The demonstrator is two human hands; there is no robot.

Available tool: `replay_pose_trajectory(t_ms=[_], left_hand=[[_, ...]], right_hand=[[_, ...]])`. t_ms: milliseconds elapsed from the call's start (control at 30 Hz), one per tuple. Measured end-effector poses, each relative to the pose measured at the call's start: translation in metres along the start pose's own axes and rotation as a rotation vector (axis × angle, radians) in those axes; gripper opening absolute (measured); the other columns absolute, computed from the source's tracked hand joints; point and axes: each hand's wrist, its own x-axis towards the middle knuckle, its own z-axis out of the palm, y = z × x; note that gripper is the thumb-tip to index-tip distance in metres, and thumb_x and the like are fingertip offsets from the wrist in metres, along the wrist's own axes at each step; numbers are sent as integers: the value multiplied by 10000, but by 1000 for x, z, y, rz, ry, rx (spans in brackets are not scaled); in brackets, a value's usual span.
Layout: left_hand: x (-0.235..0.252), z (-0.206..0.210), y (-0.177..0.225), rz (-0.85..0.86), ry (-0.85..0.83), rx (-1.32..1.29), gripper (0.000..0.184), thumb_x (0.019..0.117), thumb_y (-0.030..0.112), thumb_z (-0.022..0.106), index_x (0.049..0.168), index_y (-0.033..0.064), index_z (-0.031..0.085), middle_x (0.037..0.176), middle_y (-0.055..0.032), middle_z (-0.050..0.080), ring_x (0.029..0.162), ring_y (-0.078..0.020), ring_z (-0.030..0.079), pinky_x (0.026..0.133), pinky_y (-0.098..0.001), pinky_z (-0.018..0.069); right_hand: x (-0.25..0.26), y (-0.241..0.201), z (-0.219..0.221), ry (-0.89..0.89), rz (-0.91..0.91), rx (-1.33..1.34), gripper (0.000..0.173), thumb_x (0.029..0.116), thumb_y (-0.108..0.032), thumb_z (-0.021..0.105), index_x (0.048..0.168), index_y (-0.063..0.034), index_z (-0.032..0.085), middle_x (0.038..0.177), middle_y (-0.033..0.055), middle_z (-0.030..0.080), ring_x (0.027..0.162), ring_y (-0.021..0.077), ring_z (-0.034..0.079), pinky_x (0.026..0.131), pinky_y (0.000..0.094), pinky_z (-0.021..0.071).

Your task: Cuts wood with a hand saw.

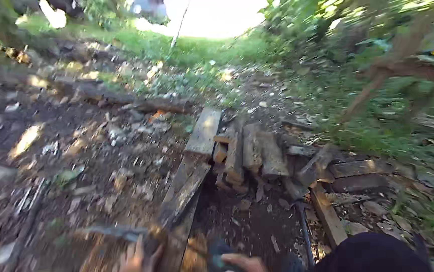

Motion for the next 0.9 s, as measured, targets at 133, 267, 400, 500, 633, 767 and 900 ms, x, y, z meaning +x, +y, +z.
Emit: replay_pose_trajectory(t_ms=[133, 267, 400, 500, 633, 767, 900], left_hand=[[4, -2, 6, -47, -26, 21, 882, 809, 785, 654, 1432, 162, 615, 1298, -156, 690, 1193, -403, 646, 993, -633, 494], [7, 7, 6, -100, -106, 36, 881, 816, 803, 630, 1427, 169, 607, 1300, -142, 679, 1196, -385, 630, 1017, -609, 475], [6, 8, 2, -75, -74, 57, 881, 793, 806, 653, 1405, 173, 621, 1271, -117, 690, 1131, -364, 651, 954, -589, 509], [11, 5, 0, -91, -103, 55, 911, 774, 825, 652, 1426, 190, 605, 1284, -100, 682, 1142, -344, 643, 968, -577, 498], [8, 11, 0, -77, -75, 77, 940, 762, 819, 673, 1438, 170, 596, 1265, -106, 682, 1123, -355, 638, 956, -577, 503], [9, 11, 1, -82, -86, 93, 942, 767, 805, 683, 1458, 174, 578, 1286, -108, 672, 1126, -353, 638, 956, -574, 505], [14, 7, -3, -90, -89, 94, 916, 774, 828, 647, 1420, 179, 611, 1240, -95, 691, 1089, -334, 654, 926, -549, 515]], right_hand=[[-22, 0, -43, -72, 1, 34, 348, 995, -143, 662, 1323, -29, 665, 1134, 88, 750, 759, 121, 726, 686, 352, 652], [91, 18, 46, -112, -73, 44, 356, 1027, -226, 606, 1308, -16, 667, 1094, 84, 745, 671, 99, 691, 608, 317, 629], [104, 23, 66, -127, 10, 74, 385, 1025, -269, 623, 1323, -27, 658, 1009, 84, 745, 581, 119, 663, 531, 324, 610], [36, 14, 18, -124, 3, 13, 401, 1028, -265, 617, 1354, -33, 638, 1063, 73, 748, 651, 116, 687, 574, 344, 625], [-34, 1, -53, -125, 26, 1, 367, 1031, -229, 616, 1355, -57, 639, 891, 53, 735, 586, 117, 662, 519, 331, 614], [61, 7, 25, -115, -47, -44, 358, 1031, -239, 601, 1321, -38, 666, 1083, 63, 752, 734, 98, 712, 652, 327, 641], [133, 6, 89, -104, 42, 66, 379, 1011, -275, 632, 1305, -39, 668, 1001, 94, 737, 586, 129, 661, 542, 338, 609]])
